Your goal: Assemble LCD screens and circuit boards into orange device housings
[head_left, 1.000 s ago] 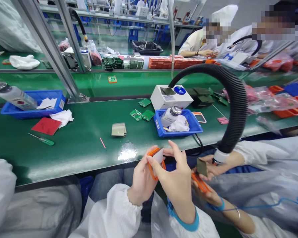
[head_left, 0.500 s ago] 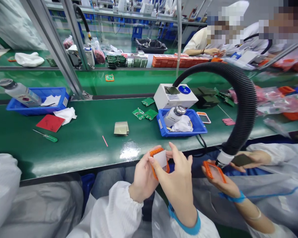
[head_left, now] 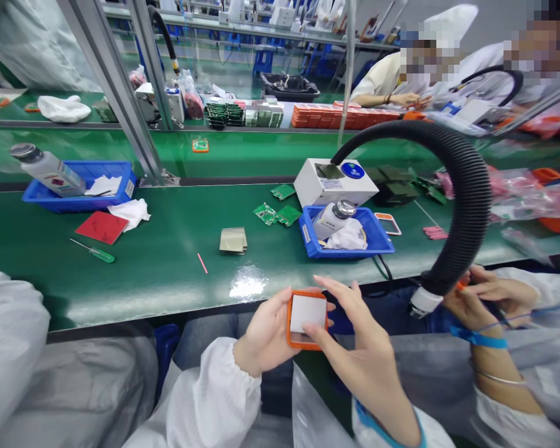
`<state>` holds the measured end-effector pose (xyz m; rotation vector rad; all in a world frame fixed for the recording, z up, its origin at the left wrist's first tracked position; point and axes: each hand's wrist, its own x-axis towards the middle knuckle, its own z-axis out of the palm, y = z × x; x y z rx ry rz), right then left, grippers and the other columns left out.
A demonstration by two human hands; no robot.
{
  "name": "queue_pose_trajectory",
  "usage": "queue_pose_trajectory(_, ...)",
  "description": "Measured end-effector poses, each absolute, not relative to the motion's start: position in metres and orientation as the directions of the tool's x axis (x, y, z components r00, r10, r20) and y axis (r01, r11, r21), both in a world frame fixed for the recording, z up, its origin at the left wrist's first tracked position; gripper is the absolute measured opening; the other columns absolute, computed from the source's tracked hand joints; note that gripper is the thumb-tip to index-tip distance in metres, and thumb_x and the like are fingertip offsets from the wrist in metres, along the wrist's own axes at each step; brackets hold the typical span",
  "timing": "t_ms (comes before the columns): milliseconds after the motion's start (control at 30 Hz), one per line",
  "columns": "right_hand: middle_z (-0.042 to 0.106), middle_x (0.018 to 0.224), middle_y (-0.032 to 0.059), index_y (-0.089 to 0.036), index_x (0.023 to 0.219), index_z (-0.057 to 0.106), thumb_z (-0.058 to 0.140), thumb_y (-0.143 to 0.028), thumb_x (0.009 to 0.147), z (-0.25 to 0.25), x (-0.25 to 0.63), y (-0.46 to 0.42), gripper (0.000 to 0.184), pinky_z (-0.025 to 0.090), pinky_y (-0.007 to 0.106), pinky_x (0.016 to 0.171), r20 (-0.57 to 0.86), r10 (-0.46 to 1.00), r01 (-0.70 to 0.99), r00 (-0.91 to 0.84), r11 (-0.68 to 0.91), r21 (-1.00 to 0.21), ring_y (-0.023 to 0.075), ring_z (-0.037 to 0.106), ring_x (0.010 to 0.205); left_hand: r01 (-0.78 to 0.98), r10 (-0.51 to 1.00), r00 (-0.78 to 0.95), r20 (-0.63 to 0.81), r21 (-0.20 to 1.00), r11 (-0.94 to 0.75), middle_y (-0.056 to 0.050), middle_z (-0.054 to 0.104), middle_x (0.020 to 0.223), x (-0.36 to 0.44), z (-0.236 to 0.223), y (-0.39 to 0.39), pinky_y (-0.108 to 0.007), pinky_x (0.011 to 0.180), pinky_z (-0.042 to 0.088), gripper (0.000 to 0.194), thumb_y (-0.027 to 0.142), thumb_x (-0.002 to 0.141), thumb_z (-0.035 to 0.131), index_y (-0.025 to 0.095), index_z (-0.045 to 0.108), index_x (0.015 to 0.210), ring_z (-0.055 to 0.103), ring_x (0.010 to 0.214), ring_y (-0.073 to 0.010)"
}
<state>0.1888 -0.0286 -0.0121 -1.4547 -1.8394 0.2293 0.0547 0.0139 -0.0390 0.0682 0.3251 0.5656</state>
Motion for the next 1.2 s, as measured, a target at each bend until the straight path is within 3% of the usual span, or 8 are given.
queue_pose_trajectory(133, 0.064, 0.119, 0.0102, -0.018, 0.134, 0.041, 0.066, -0.025, 0.084, 0.006, 0.205, -0.026, 0.056, 0.009, 0.058, 0.117, 0.450, 0.816, 0.716, -0.363, 0.553, -0.426, 0.0242, 0.059, 0.112, -0.465, 0.476, 0.855, -0.206, 0.102, 0.879, -0.015, 0.067, 0.103, 0.049, -0.038, 0.012, -0.030, 0.077, 0.043, 0.055, 0.044, 0.096, 0.025, 0.008, 0.063, 0.112, 0.063, 0.085, -0.0205)
queue_pose_trajectory(267, 0.065, 0.116, 0.0129, -0.013, 0.133, 0.041, 0.067, -0.025, 0.084, 0.014, 0.207, -0.025, 0.057, 0.007, 0.060, 0.116, 0.449, 0.765, 0.706, -0.462, 0.624, -0.336, 0.0245, 0.060, 0.111, -0.463, 0.466, 0.876, -0.126, 0.054, 0.885, -0.013, 0.069, 0.095, 0.046, -0.037, 0.012, -0.028, 0.074, 0.042, 0.053, 0.044, 0.096, 0.030, 0.006, 0.064, 0.108, 0.064, 0.084, -0.0197)
queue_pose_trajectory(733, 0.066, 0.114, 0.0113, -0.012, 0.130, 0.043, 0.066, -0.022, 0.084, 0.017, 0.207, -0.028, 0.052, 0.007, 0.063, 0.116, 0.395, 0.777, 0.720, -0.490, 0.616, -0.319, 0.0230, 0.063, 0.102, -0.403, 0.419, 0.891, -0.174, 0.120, 0.907, -0.013, 0.068, 0.087, 0.046, -0.033, 0.010, -0.029, 0.071, 0.042, 0.058, 0.045, 0.096, 0.019, 0.010, 0.063, 0.108, 0.064, 0.081, -0.0200)
queue_pose_trajectory(1067, 0.065, 0.116, 0.0139, -0.011, 0.134, 0.040, 0.065, -0.029, 0.086, 0.020, 0.202, -0.034, 0.057, 0.005, 0.065, 0.114, 0.357, 0.732, 0.683, -0.580, 0.676, -0.277, 0.0253, 0.060, 0.109, -0.497, 0.497, 0.835, -0.238, 0.062, 0.865, -0.010, 0.068, 0.092, 0.040, -0.036, 0.011, -0.031, 0.078, 0.044, 0.047, 0.041, 0.096, 0.031, 0.010, 0.064, 0.109, 0.063, 0.082, -0.0190)
queue_pose_trajectory(1200, 0.066, 0.114, 0.0123, -0.016, 0.134, 0.041, 0.061, -0.023, 0.088, 0.022, 0.196, -0.018, 0.051, 0.014, 0.062, 0.114, 0.461, 0.729, 0.655, -0.507, 0.673, -0.344, 0.0237, 0.062, 0.105, -0.521, 0.545, 0.808, -0.224, 0.163, 0.838, -0.014, 0.068, 0.100, 0.023, -0.043, 0.008, -0.036, 0.072, 0.049, 0.040, 0.038, 0.090, 0.043, 0.012, 0.063, 0.114, 0.064, 0.084, -0.0234)
